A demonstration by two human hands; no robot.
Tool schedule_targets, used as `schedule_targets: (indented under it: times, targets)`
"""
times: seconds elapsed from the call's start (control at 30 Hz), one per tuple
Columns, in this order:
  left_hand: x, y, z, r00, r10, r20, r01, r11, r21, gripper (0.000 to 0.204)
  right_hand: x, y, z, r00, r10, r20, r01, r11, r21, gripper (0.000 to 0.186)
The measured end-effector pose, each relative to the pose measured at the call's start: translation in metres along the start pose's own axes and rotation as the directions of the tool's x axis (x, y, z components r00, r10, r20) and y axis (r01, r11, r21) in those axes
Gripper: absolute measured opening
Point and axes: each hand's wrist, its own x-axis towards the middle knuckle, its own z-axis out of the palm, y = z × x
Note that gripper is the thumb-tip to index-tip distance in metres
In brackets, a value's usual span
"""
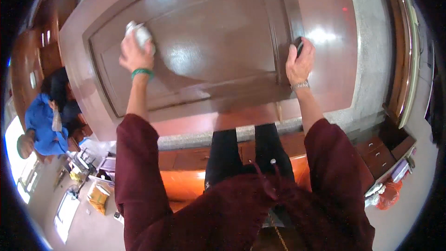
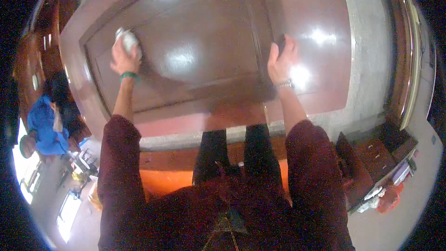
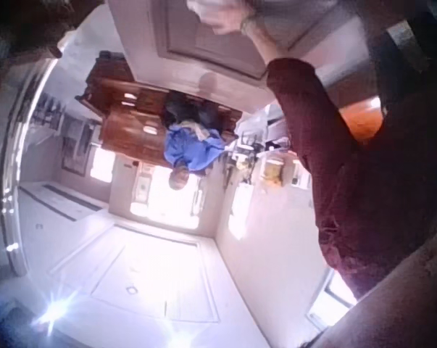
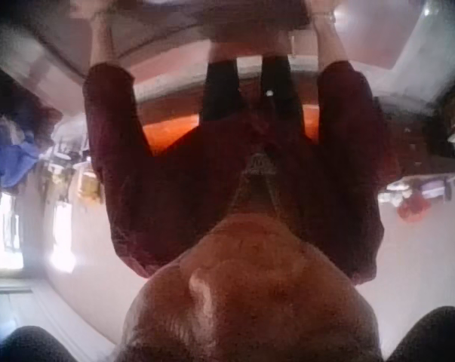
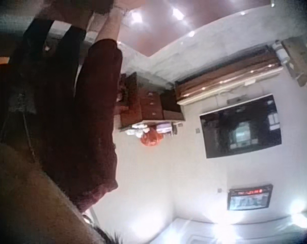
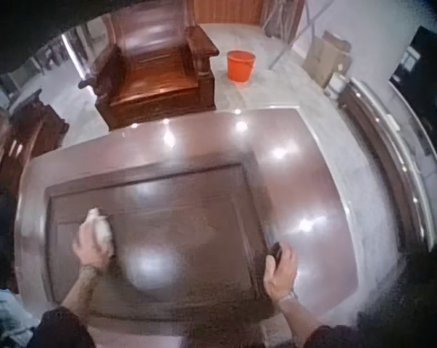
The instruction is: The person wipes the surface of a large wooden cabinet using a white cloth. They move their hands across the top and sides of the furniture, cleaning the wood grain and edges.
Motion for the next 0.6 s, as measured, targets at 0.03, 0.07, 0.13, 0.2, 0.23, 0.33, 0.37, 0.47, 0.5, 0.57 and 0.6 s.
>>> schedule_targets:
  times: [0.03, 0.07, 0.13, 0.2, 0.23, 0.33, 0.37, 0.47, 0.5, 0.57, 0.6]
  targets:
    - [0.01, -0.021, -0.005, 0.992, -0.125, -0.022, 0.126, 0.991, 0.055, 0.064, 0.0, 0.001, -0.001, 1.0, -0.008, -0.022, 0.008, 1.0, 0.001, 0.048]
    - [0.02, -0.044, -0.005, 0.963, -0.267, -0.027, 0.268, 0.962, 0.058, 0.065, 0.002, 0.0, 0.001, 0.999, -0.008, -0.034, 0.007, 0.999, -0.032, 0.049]
    - [0.036, -0.088, 0.001, 0.9, -0.428, -0.082, 0.424, 0.904, -0.053, 0.066, 0.0, -0.001, 0.001, 0.999, -0.001, -0.033, -0.002, 0.994, -0.107, 0.05]
    - [0.046, -0.131, 0.015, 0.85, -0.506, -0.147, 0.455, 0.845, -0.281, 0.066, 0.002, -0.004, 0.001, 1.0, 0.022, 0.011, -0.021, 0.996, -0.085, 0.053]
    - [0.051, -0.1, 0.018, 0.871, -0.469, -0.147, 0.417, 0.863, -0.285, 0.063, 0.0, -0.002, 0.0, 1.0, 0.025, 0.017, -0.023, 0.994, -0.11, 0.053]
    - [0.063, 0.006, 0.031, 0.953, -0.227, -0.198, 0.108, 0.871, -0.479, 0.055, 0.001, 0.0, -0.002, 1.0, -0.003, 0.009, 0.004, 0.989, -0.145, 0.054]
    - [0.059, 0.063, 0.022, 0.986, -0.132, -0.098, 0.067, 0.867, -0.494, 0.055, -0.001, 0.005, 0.0, 1.0, -0.025, -0.013, 0.023, 0.99, -0.136, 0.054]
    - [0.052, 0.174, 0.028, 0.946, 0.281, -0.164, -0.324, 0.765, -0.557, 0.047, 0.003, 0.0, 0.008, 0.999, -0.032, -0.01, 0.031, 0.996, -0.081, 0.051]
    - [0.042, 0.209, 0.03, 0.91, 0.409, -0.066, -0.375, 0.747, -0.549, 0.049, 0.001, 0.002, 0.007, 1.0, -0.012, -0.001, 0.012, 0.997, -0.082, 0.05]
    - [0.024, 0.25, 0.045, 0.798, 0.599, -0.071, -0.555, 0.683, -0.475, 0.054, 0.001, 0.0, 0.0, 1.0, 0.008, -0.02, -0.01, 0.995, -0.103, 0.047]
    - [0.026, 0.253, 0.04, 0.697, 0.716, -0.043, -0.662, 0.619, -0.422, 0.049, 0.0, 0.002, 0.001, 1.0, 0.016, -0.021, -0.018, 0.995, -0.095, 0.046]
